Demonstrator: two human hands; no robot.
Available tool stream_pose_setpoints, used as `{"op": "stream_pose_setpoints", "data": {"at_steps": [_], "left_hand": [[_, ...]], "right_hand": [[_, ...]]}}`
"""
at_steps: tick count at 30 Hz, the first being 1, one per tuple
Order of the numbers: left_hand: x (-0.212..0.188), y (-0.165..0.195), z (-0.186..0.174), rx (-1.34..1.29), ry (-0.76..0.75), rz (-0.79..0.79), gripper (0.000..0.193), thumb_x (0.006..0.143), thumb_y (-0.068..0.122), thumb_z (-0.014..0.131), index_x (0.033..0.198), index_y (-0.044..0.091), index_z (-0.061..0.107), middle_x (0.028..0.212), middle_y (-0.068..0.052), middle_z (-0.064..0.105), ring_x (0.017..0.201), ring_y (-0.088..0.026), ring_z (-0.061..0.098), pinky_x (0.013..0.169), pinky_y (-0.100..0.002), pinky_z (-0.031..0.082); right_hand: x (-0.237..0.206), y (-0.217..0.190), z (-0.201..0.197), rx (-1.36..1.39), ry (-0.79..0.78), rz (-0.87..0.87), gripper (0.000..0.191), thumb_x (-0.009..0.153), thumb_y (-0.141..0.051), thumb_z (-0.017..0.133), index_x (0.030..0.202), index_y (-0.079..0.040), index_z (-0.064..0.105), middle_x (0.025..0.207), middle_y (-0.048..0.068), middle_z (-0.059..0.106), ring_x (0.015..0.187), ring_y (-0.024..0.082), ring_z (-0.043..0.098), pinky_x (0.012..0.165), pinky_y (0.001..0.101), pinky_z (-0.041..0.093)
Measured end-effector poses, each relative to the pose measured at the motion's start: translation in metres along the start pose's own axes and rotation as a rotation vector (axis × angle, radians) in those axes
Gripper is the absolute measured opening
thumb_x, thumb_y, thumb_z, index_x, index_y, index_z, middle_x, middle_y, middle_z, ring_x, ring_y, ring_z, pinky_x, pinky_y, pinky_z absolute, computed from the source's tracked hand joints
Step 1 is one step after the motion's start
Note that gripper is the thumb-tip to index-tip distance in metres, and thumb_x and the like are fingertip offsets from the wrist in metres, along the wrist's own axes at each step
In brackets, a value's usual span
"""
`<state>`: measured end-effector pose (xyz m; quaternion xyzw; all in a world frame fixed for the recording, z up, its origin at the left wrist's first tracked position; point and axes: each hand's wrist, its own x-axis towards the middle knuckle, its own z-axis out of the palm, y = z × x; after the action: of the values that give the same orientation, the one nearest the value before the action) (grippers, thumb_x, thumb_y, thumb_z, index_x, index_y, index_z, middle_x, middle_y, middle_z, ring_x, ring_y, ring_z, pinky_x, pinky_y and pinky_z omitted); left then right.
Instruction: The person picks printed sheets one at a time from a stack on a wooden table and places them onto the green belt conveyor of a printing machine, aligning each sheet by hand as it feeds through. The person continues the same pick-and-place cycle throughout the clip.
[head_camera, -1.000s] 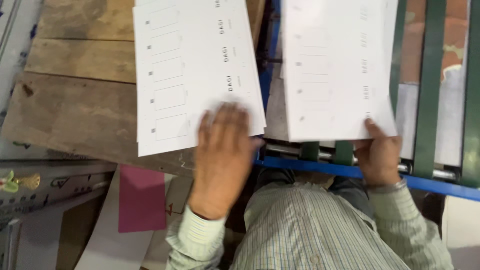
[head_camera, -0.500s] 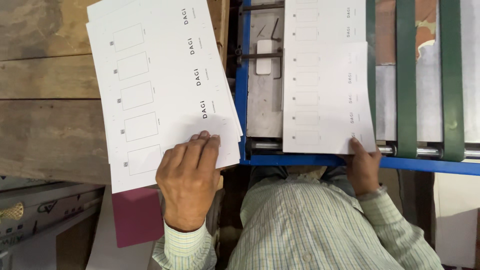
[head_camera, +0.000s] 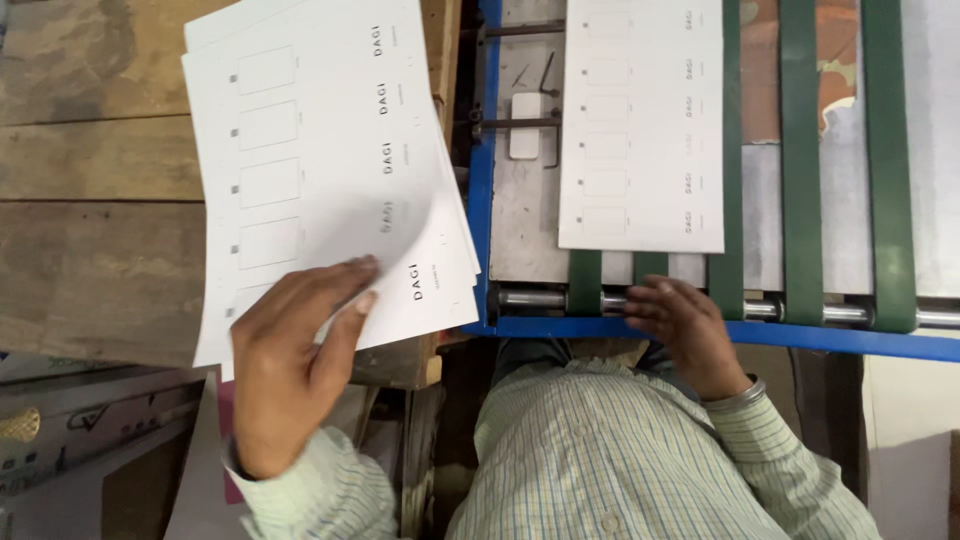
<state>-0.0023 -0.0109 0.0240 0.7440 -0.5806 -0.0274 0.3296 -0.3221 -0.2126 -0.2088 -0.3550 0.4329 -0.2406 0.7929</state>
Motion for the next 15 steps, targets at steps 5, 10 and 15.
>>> {"op": "stream_pose_setpoints", "data": {"at_steps": [5,10,15], "left_hand": [[0.000,0.055,0.065,0.207,-0.064,0.194,0.038,0.085,0.006,0.066,0.121,-0.007,0.067,0.123,-0.022,0.069,0.121,-0.036,0.063,0.109,-0.054,0.046],[-0.012,0.086,0.107,0.252,-0.185,0.302,0.042,0.095,0.028,0.068,0.123,-0.004,0.067,0.129,-0.021,0.068,0.129,-0.033,0.061,0.119,-0.058,0.035],[-0.018,0.049,0.064,0.437,-0.069,0.197,0.049,0.091,0.032,0.073,0.122,-0.005,0.068,0.130,-0.023,0.068,0.127,-0.036,0.059,0.112,-0.056,0.041]], "right_hand": [[-0.032,-0.032,0.057,0.040,-0.615,-0.113,0.055,0.102,-0.028,0.053,0.146,0.003,0.044,0.138,0.017,0.062,0.120,0.032,0.066,0.098,0.0470,0.059],[-0.034,-0.024,0.094,0.384,-0.337,-0.032,0.045,0.100,-0.021,0.056,0.138,0.001,0.050,0.127,0.014,0.065,0.116,0.024,0.066,0.096,0.0395,0.059],[0.009,-0.030,0.042,0.279,0.092,-0.283,0.024,0.111,-0.009,0.062,0.131,0.003,0.059,0.106,0.010,0.066,0.084,0.017,0.062,0.065,0.0280,0.051]]}}
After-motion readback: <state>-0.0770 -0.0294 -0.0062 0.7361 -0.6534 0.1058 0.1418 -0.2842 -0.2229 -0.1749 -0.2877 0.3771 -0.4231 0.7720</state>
